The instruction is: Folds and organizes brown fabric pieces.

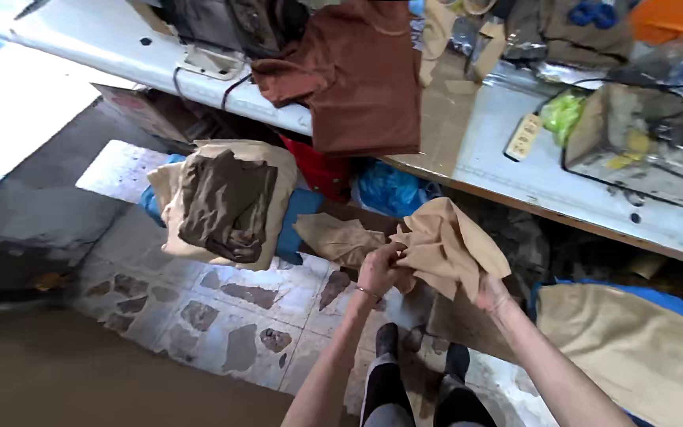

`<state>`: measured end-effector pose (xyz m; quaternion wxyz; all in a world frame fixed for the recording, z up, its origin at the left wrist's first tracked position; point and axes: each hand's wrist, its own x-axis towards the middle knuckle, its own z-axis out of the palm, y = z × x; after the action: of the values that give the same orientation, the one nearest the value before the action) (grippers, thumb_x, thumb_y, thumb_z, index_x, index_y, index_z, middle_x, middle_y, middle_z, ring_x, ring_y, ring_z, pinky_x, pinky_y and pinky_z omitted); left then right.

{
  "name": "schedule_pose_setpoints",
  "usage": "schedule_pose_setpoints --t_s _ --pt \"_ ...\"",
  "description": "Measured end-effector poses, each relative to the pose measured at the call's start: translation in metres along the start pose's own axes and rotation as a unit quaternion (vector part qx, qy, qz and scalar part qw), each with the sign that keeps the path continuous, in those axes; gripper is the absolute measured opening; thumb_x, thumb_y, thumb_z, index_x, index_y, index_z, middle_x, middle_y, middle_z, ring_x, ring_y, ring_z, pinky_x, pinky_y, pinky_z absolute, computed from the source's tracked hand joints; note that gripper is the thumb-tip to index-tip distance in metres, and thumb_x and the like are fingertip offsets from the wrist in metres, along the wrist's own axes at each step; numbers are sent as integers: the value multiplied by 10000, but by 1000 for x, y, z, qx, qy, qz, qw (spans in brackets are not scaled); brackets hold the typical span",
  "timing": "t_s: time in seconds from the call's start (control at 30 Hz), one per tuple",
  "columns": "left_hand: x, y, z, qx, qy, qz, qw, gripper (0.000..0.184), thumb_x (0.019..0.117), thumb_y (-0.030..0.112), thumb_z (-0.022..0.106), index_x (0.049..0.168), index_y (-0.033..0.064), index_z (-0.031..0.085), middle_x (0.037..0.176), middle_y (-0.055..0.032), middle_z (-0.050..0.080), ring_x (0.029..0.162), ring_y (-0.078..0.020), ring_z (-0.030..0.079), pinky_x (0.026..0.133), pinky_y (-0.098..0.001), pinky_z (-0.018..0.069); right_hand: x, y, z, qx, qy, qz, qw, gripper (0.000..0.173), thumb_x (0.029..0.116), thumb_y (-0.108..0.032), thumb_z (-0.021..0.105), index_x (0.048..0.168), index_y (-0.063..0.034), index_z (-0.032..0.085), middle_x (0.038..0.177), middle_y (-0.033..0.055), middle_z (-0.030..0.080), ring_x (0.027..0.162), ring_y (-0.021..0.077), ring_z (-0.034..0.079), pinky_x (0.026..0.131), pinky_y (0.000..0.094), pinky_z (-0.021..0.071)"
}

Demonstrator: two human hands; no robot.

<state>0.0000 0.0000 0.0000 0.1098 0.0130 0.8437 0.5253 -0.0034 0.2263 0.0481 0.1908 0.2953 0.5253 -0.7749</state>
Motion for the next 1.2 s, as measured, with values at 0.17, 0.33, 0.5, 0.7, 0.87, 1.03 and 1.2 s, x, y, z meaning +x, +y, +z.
schedule_pose_setpoints --t_s 0.17,0.33,0.5,0.7,0.87,1.03,1.2 --pt "-2 68 49 -192 -60 -46 978 257 1007 69 478 1174 -3 658 1107 -56 671 888 -69 614 784 -284 529 -17 -30 -106 57 76 31 995 235 1085 -272 409 1088 -128 594 842 -1 688 705 69 674 603 239 574" --pt "6 111 152 -255 -121 -182 942 342 1089 189 389 1368 79 553 1060 -41 677 872 -63 636 783 -285 548 -56 -29 -252 75 70 16 995 232 1039 -241 429 1038 -112 621 832 28 704 730 123 693 646 305 596" --pt "1 69 249 -248 -160 -275 915 470 1086 492 367 1299 152 610 1041 -18 702 891 -94 660 771 -332 566 -80 -11 -386 57 257 43 964 130 986 -153 506 1037 -88 606 822 54 686 718 152 680 640 353 591" --pt "-12 0 306 49 -183 -342 920 396 1085 212 509 1352 -78 547 1270 -300 603 1147 -376 597 1007 -527 463 -81 45 -488 10 411 88 907 418 1050 -86 441 1467 -73 434 1213 174 616 1003 258 630 824 463 538" --pt "-6 -6 309 71 -55 -343 935 387 1082 225 523 1307 -79 605 1300 -310 612 1248 -401 574 1086 -538 407 -82 61 -496 49 499 79 862 360 1034 -156 545 1362 -8 526 1143 195 597 953 272 583 802 458 504" --pt "18 -13 299 109 0 -342 933 470 1071 234 542 1469 -10 483 1382 -297 571 1317 -412 537 1107 -552 397 -82 53 -463 116 519 94 841 601 989 -415 648 1421 -29 485 1235 207 596 1044 308 596 858 509 510" --pt "3 -12 300 278 -32 -195 940 928 858 155 796 1600 21 256 1623 -345 194 1466 -538 278 1118 -685 319 -83 69 -453 26 556 113 823 447 872 -48 725 1294 16 593 1211 266 625 1099 394 619 893 592 515"
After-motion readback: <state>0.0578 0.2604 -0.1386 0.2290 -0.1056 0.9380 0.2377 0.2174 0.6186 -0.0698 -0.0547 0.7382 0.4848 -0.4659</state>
